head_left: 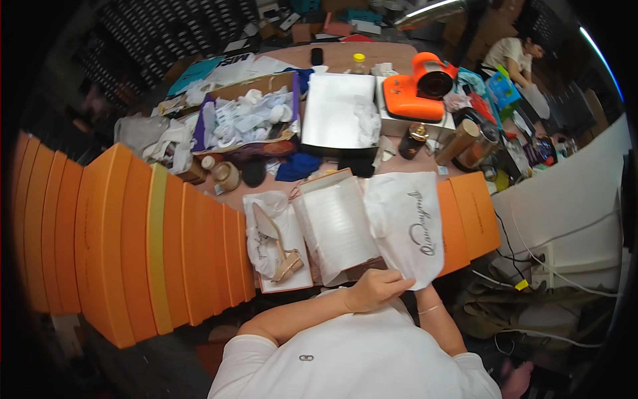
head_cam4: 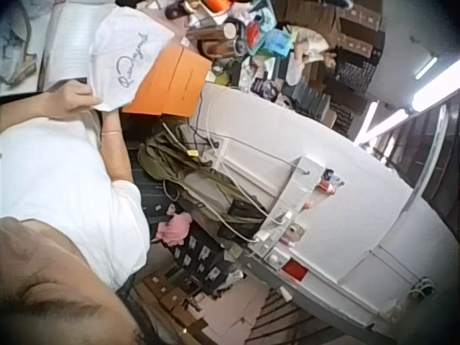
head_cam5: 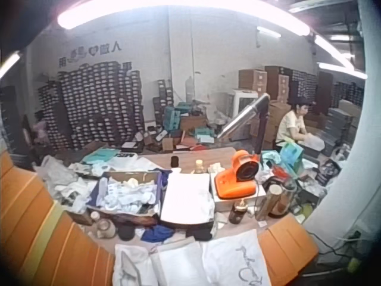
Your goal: Cleaning and packing heeled shoes into boxes at a manufacturing finishing station.
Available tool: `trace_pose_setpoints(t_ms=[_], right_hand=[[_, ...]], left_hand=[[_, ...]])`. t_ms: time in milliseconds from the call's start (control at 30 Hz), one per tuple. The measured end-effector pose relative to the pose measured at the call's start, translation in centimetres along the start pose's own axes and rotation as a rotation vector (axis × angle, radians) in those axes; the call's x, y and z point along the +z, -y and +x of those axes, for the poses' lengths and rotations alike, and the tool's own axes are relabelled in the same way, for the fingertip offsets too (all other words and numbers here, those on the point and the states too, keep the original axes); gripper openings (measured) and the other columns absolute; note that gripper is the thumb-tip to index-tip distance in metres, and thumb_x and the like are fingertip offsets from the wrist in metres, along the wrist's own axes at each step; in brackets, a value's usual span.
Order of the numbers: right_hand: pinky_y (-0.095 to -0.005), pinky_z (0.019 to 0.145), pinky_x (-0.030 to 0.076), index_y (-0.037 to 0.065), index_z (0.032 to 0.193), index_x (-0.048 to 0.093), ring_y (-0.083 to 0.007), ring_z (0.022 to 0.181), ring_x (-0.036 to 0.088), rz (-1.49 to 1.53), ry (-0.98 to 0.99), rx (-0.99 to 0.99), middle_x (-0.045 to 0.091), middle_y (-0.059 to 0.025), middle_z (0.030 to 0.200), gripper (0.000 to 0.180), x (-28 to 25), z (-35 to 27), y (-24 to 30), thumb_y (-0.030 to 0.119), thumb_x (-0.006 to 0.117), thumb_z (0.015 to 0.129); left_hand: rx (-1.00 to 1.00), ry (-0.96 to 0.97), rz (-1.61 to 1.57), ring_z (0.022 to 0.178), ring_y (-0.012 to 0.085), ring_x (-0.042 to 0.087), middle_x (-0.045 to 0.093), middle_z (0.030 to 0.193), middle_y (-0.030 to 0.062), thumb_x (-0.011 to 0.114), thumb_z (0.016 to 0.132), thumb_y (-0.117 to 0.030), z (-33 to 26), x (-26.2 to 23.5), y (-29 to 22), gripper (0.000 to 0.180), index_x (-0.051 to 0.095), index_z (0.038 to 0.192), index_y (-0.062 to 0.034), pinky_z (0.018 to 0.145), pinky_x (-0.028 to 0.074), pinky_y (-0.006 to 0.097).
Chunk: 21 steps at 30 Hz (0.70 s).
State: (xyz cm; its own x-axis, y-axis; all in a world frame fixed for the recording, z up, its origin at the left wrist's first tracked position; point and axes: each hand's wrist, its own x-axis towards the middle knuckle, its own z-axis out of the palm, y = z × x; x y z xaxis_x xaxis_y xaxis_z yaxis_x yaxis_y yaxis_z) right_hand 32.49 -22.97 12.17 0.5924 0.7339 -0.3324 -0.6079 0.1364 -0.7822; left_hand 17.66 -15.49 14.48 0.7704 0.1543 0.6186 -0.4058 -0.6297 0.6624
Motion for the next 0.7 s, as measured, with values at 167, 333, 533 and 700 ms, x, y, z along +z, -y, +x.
trace_pose_setpoints(t_ms=[167,333,533,700], right_hand=[[-0.0389,0.081,0.051,0.0,0.108,0.059,-0.0311,0.091,0.063,-0.455,-0.038,-0.058,0.064,-0.0173,0.1,0.031,-6.3,1.9,4.0,0.02,0.063,0.084],[-0.0401,0.078,0.051,-0.001,0.101,0.063,-0.0338,0.087,0.064,-1.232,-0.044,-0.068,0.065,-0.0197,0.095,0.027,-11.8,2.5,4.8,0.018,0.064,0.082],[-0.0415,0.075,0.052,-0.002,0.092,0.068,-0.0371,0.082,0.065,-2.097,0.514,0.202,0.066,-0.0226,0.088,0.022,-6.0,-0.9,9.0,0.016,0.066,0.079],[-0.0311,0.075,0.051,-0.004,0.113,0.061,-0.0217,0.08,0.067,-1.237,0.756,0.344,0.069,-0.0153,0.084,0.032,3.1,-0.2,2.2,0.02,0.061,0.091]], left_hand=[[-0.51,-0.097,-0.038,0.109,0.0334,0.052,0.054,0.116,0.0182,0.064,0.086,-0.014,-5.0,-1.8,1.9,0.051,0.047,0.133,-0.0039,0.094,0.042,0.038],[-1.261,-0.808,0.257,0.106,0.0335,0.056,0.057,0.116,0.0226,0.066,0.085,-0.022,-21.3,-7.9,11.8,0.051,0.05,0.123,0.0073,0.091,0.045,0.039],[-1.471,-0.449,0.304,0.083,0.0316,0.065,0.066,0.087,0.0198,0.07,0.08,-0.034,-24.9,-10.2,14.5,0.049,0.059,0.105,0.0064,0.074,0.05,0.039],[-1.255,-0.836,-0.599,0.084,0.0217,0.066,0.065,0.094,0.0103,0.062,0.089,-0.018,-22.1,-11.3,11.2,0.027,0.057,0.109,-0.0015,0.075,0.053,0.034]])
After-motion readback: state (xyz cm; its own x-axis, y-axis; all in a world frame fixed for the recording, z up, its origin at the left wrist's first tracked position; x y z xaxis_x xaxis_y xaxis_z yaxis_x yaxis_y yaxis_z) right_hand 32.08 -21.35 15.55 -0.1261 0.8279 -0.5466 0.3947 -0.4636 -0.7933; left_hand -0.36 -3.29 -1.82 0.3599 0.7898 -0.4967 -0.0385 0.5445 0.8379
